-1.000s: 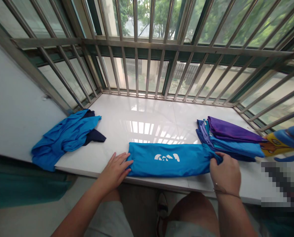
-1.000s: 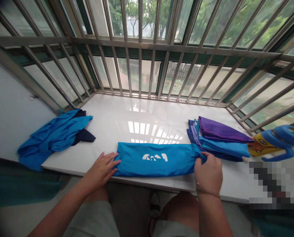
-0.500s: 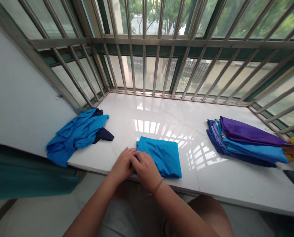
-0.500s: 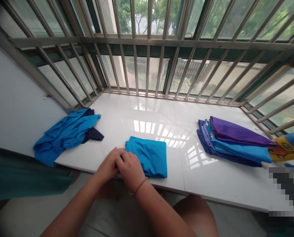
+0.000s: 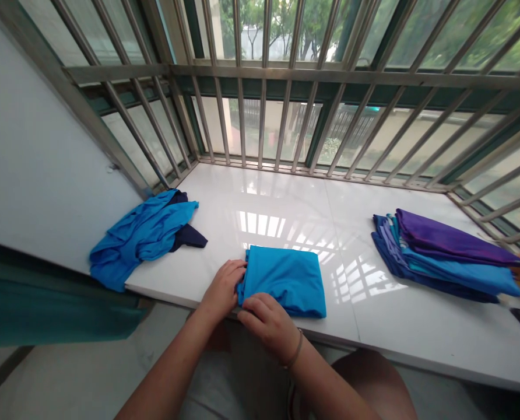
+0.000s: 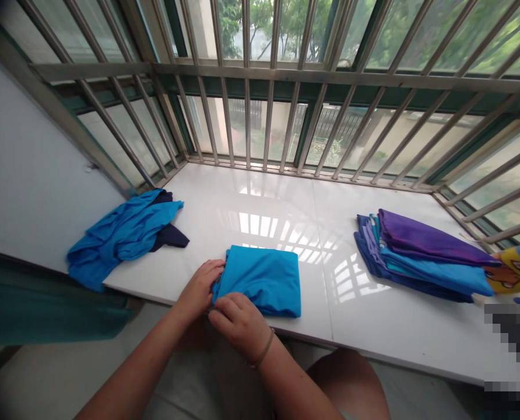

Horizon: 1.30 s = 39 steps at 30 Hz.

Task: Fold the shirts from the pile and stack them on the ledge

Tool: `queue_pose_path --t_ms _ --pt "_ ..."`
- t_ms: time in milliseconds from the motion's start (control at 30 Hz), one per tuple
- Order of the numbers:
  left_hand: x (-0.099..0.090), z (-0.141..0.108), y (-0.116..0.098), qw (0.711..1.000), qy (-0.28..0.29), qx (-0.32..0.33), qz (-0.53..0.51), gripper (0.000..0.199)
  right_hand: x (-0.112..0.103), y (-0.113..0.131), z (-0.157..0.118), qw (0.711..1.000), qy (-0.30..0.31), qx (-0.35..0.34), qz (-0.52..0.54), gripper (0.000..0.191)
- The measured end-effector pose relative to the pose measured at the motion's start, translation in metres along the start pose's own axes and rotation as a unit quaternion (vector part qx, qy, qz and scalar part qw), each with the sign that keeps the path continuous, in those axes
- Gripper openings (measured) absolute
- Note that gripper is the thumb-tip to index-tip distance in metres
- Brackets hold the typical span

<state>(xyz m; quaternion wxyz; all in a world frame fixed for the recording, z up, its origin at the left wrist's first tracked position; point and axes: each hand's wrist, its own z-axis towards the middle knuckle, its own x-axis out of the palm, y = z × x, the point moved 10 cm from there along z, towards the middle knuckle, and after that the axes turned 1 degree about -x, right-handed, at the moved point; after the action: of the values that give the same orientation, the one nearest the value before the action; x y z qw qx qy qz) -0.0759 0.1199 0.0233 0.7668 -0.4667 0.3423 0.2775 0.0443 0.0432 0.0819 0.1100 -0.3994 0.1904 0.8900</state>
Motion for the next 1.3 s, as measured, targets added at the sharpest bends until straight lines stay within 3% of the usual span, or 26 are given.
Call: queue_pose_path --t_ms 233,300,433,567,700,833,933,1067,1300 --pt "-0.007 0.002 0.009 0.998 -0.035 -0.033 -0.045 0.052 0.006 -0.005 0.006 1.000 0.006 0.019 -0.023 0.012" --pt "-0.009 0.002 0.010 0.996 -0.045 -0.043 -0.058 0.051 0.005 -0.013 0.004 0.997 -0.006 0.075 -0.032 0.015" --pt "-0.014 0.002 0.006 0.994 -0.062 -0.051 -0.080 0.040 0.003 -0.041 -0.005 0.973 -0.013 0.223 -0.052 0.042" --pt "-0.022 0.001 0.003 0.992 -0.074 -0.062 -0.078 0.031 0.008 -0.057 -0.005 0.960 0.003 0.277 -0.033 0.026" --pt "-0.026 0.000 -0.005 0.996 -0.066 -0.035 -0.056 0.027 0.007 -0.066 -0.003 0.950 -0.023 0.309 -0.026 0.022" --pt "-0.026 -0.001 -0.008 0.997 -0.058 -0.021 -0.044 0.026 -0.002 -0.065 -0.001 0.946 -0.066 0.311 -0.055 0.018" --pt "-0.022 0.000 -0.003 0.998 -0.045 -0.032 -0.042 0.015 -0.011 -0.056 0.004 0.958 -0.084 0.265 -0.067 0.015" --pt "-0.017 0.001 0.003 0.997 -0.045 -0.038 -0.049 0.025 0.001 -0.037 0.009 0.982 -0.029 0.172 -0.069 0.010" --pt "-0.025 0.001 0.010 0.991 -0.087 -0.075 -0.069 0.019 0.023 -0.033 0.000 0.988 0.019 0.134 -0.073 0.016"
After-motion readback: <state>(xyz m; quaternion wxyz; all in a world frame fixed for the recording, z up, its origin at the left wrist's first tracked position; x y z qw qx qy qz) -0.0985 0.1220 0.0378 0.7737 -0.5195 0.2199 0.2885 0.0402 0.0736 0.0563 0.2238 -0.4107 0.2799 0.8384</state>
